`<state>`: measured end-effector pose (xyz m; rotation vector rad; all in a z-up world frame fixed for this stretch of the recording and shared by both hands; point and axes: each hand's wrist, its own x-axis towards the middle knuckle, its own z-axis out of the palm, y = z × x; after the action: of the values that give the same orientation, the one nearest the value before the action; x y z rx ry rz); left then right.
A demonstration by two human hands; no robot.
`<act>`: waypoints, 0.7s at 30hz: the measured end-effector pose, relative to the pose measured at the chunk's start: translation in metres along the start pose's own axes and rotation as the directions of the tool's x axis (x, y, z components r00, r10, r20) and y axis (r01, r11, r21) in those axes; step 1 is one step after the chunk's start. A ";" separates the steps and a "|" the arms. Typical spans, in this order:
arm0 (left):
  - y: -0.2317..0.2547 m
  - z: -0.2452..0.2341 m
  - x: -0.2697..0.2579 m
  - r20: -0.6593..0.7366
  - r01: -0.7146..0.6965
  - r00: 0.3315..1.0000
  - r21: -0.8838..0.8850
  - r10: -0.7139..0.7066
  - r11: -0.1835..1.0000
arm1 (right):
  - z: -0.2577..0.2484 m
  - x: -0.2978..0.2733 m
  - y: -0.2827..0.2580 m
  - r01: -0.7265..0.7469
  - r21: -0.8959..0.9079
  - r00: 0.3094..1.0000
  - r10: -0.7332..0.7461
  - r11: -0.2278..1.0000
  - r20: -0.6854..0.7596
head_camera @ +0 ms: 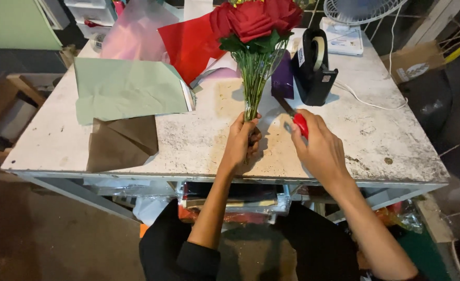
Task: The person arranges a bouquet of red roses and yellow filler flowers on a table. They use a utility knife to trim the stems, secure the bouquet with tape, and wrap it in green paper.
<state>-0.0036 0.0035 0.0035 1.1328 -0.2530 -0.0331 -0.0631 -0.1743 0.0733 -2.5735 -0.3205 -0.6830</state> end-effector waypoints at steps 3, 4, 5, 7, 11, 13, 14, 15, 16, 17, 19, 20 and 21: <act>0.000 -0.001 0.001 0.016 -0.009 1.000 -0.012 0.009 1.000 | 0.000 -0.014 -0.004 0.137 -0.084 0.990 -0.140 0.987 -0.029; -0.006 -0.004 0.004 0.011 -0.010 1.000 -0.012 0.010 1.000 | 0.003 -0.016 0.001 0.140 -0.081 0.989 -0.143 0.987 -0.027; -0.011 -0.006 0.008 0.013 0.041 0.999 -0.043 -0.041 0.998 | 0.006 -0.018 0.005 0.184 -0.158 0.980 -0.193 0.970 -0.044; -0.021 -0.011 0.014 0.015 0.090 0.996 -0.070 -0.090 0.993 | 0.010 -0.020 0.011 0.224 -0.233 0.968 -0.244 0.946 -0.060; -0.031 -0.015 0.023 0.012 0.124 0.992 -0.110 -0.124 0.986 | 0.011 -0.018 0.015 0.208 -0.312 0.967 -0.243 0.927 -0.077; -0.031 -0.015 0.019 0.013 0.147 0.989 -0.133 -0.146 0.980 | 0.010 -0.020 0.012 0.196 -0.325 0.970 -0.231 0.925 -0.073; -0.027 -0.014 0.019 0.004 0.148 0.989 -0.091 -0.148 0.985 | 0.009 -0.019 0.010 0.207 -0.321 0.968 -0.241 0.924 -0.070; -0.023 -0.012 0.018 -0.004 0.149 0.989 -0.048 -0.149 0.988 | 0.007 -0.018 0.008 0.219 -0.317 0.966 -0.252 0.923 -0.066; -0.025 -0.014 0.020 0.003 0.149 0.989 -0.042 -0.149 0.988 | 0.008 -0.017 0.008 0.211 -0.319 0.966 -0.247 0.924 -0.074; -0.028 -0.016 0.023 0.000 0.145 0.989 -0.020 -0.145 0.989 | 0.009 -0.016 0.008 0.225 -0.331 0.961 -0.264 0.916 -0.078; -0.039 -0.020 0.026 -0.002 0.148 0.989 0.005 -0.148 0.989 | 0.011 -0.017 0.006 0.232 -0.343 0.958 -0.275 0.910 -0.081; -0.045 -0.023 0.031 -0.003 0.152 0.988 -0.002 -0.152 0.988 | 0.011 -0.015 0.005 0.238 -0.356 0.956 -0.284 0.904 -0.080; -0.051 -0.026 0.036 -0.005 0.156 0.988 -0.008 -0.156 0.988 | 0.011 -0.012 0.004 0.244 -0.369 0.953 -0.292 0.897 -0.079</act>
<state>0.0426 -0.0002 -0.0457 1.1435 -0.1591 -0.1692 -0.0678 -0.1740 0.0570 -2.8316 -0.5632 -1.0981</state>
